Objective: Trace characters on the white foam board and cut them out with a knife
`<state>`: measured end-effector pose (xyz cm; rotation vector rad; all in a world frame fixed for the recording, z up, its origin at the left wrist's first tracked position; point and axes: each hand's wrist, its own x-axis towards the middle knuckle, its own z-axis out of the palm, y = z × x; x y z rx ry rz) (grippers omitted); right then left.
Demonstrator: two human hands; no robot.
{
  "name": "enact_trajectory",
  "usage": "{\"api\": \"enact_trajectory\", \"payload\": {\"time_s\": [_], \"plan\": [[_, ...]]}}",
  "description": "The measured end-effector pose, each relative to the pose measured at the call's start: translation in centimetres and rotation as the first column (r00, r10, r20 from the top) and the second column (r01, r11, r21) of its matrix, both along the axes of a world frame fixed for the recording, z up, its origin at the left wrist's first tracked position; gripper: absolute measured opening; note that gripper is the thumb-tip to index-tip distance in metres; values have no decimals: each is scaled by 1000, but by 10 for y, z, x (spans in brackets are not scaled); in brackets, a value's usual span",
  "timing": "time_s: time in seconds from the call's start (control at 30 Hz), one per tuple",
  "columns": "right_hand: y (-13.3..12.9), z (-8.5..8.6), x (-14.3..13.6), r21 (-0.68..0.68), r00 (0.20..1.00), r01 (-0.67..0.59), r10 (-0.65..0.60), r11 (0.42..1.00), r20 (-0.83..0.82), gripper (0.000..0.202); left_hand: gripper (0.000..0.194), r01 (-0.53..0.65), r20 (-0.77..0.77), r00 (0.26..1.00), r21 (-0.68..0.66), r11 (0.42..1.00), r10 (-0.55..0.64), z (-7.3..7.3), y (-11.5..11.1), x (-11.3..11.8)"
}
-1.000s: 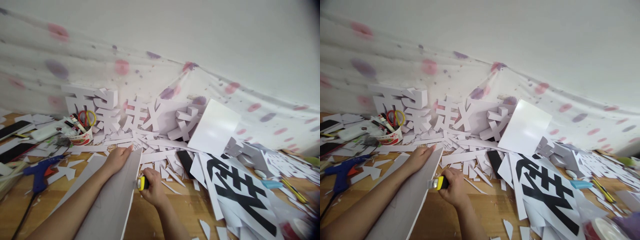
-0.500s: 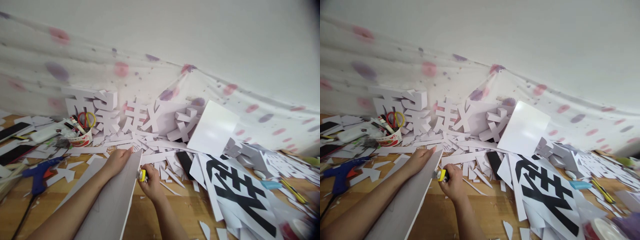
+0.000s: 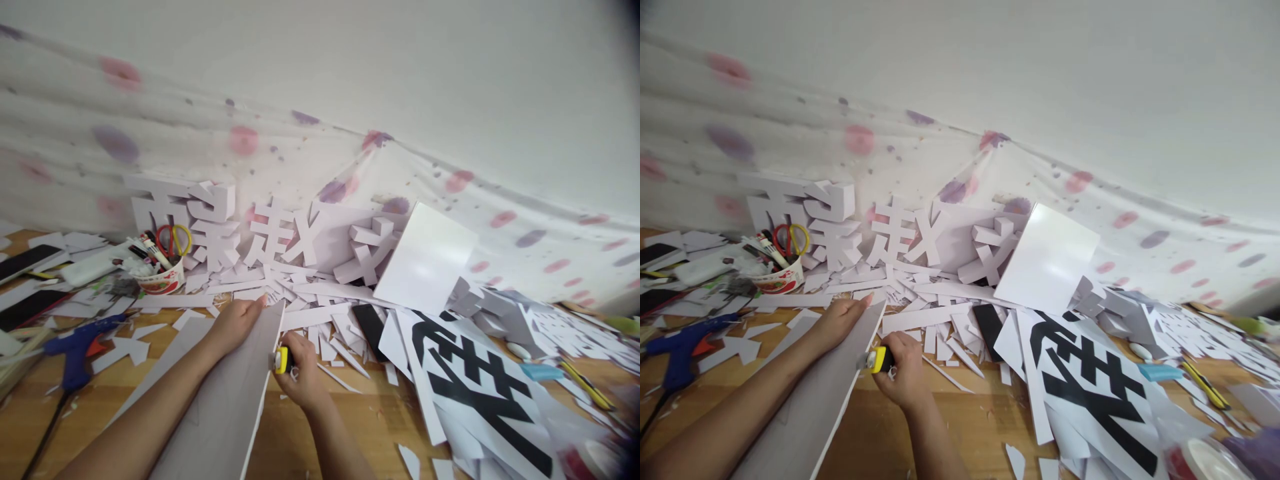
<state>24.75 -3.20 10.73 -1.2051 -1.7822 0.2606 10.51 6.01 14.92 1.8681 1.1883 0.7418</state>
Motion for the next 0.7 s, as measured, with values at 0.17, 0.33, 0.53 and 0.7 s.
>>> {"api": "enact_trajectory", "payload": {"time_s": [0.17, 0.33, 0.53, 0.7], "plan": [[5, -7, 5, -17, 999, 44, -44, 999, -23, 7, 51, 1, -13, 1000, -5, 1000, -1, 2, -2, 2], [3, -6, 7, -15, 1000, 22, -22, 1000, 13, 9, 50, -9, -40, 999, 7, 1000, 10, 3, -3, 3], [14, -2, 14, -50, 994, 93, -96, 994, -54, 8, 50, 16, -53, 998, -6, 1000, -16, 2, -6, 4], [16, 2, 16, -27, 999, 39, -39, 999, -29, 7, 50, 8, -51, 999, -2, 1000, -8, 0, -5, 4]]}}
